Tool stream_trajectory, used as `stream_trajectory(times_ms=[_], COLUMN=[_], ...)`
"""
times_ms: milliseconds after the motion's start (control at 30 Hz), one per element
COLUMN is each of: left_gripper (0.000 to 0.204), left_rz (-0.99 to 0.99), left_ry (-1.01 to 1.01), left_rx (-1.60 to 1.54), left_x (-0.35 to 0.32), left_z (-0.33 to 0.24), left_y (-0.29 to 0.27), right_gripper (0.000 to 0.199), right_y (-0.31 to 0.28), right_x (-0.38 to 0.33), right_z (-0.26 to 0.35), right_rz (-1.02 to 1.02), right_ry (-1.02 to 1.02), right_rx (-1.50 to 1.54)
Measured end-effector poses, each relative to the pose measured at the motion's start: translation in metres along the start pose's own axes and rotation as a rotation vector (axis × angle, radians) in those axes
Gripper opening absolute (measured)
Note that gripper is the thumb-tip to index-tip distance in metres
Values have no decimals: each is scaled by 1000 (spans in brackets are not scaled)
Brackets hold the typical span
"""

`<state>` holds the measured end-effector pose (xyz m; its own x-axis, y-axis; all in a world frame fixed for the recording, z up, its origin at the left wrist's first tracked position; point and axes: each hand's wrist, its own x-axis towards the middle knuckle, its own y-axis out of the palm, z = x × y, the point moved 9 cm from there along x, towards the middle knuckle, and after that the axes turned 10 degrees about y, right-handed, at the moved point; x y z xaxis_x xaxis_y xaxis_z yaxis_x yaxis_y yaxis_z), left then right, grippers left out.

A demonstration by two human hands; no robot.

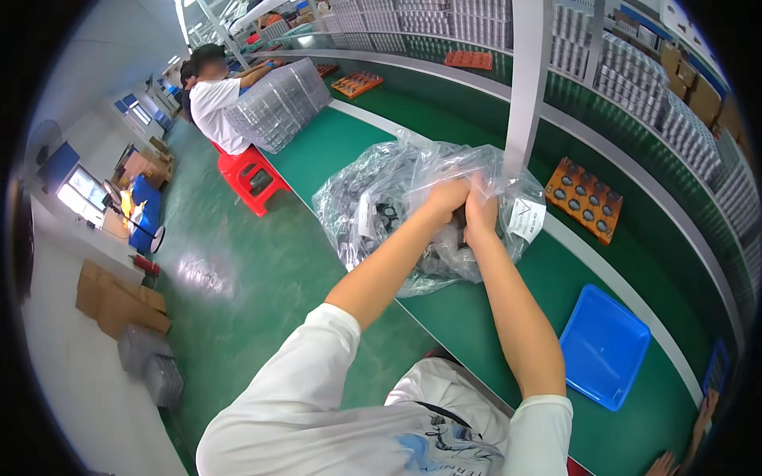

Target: Sort small circular electronic components from a plastic bag into a segmented blue tray.

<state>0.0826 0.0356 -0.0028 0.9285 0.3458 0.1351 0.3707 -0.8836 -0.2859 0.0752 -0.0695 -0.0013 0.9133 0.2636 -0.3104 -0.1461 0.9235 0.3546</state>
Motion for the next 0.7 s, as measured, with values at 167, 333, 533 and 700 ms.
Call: stream_trajectory(times_ms=[167, 333, 533, 700], left_gripper=[35, 46, 41, 30], left_rz=[-170, -251, -122, 5], left_ry=[201, 405, 457, 213], left_rx=[-231, 87, 39, -432], left_x=[-4, -89, -126, -157], left_z=[-14, -139, -163, -188], left_y=[9, -27, -10, 33], right_gripper=[47, 40, 38, 38], right_y=[-10, 3, -21, -63], right_x=[-9, -85, -142, -184], right_z=[-3, 50, 56, 83], right_rz=[-36, 40, -62, -129], right_ry=[27, -220, -388, -467], right_rx=[368, 255, 290, 220])
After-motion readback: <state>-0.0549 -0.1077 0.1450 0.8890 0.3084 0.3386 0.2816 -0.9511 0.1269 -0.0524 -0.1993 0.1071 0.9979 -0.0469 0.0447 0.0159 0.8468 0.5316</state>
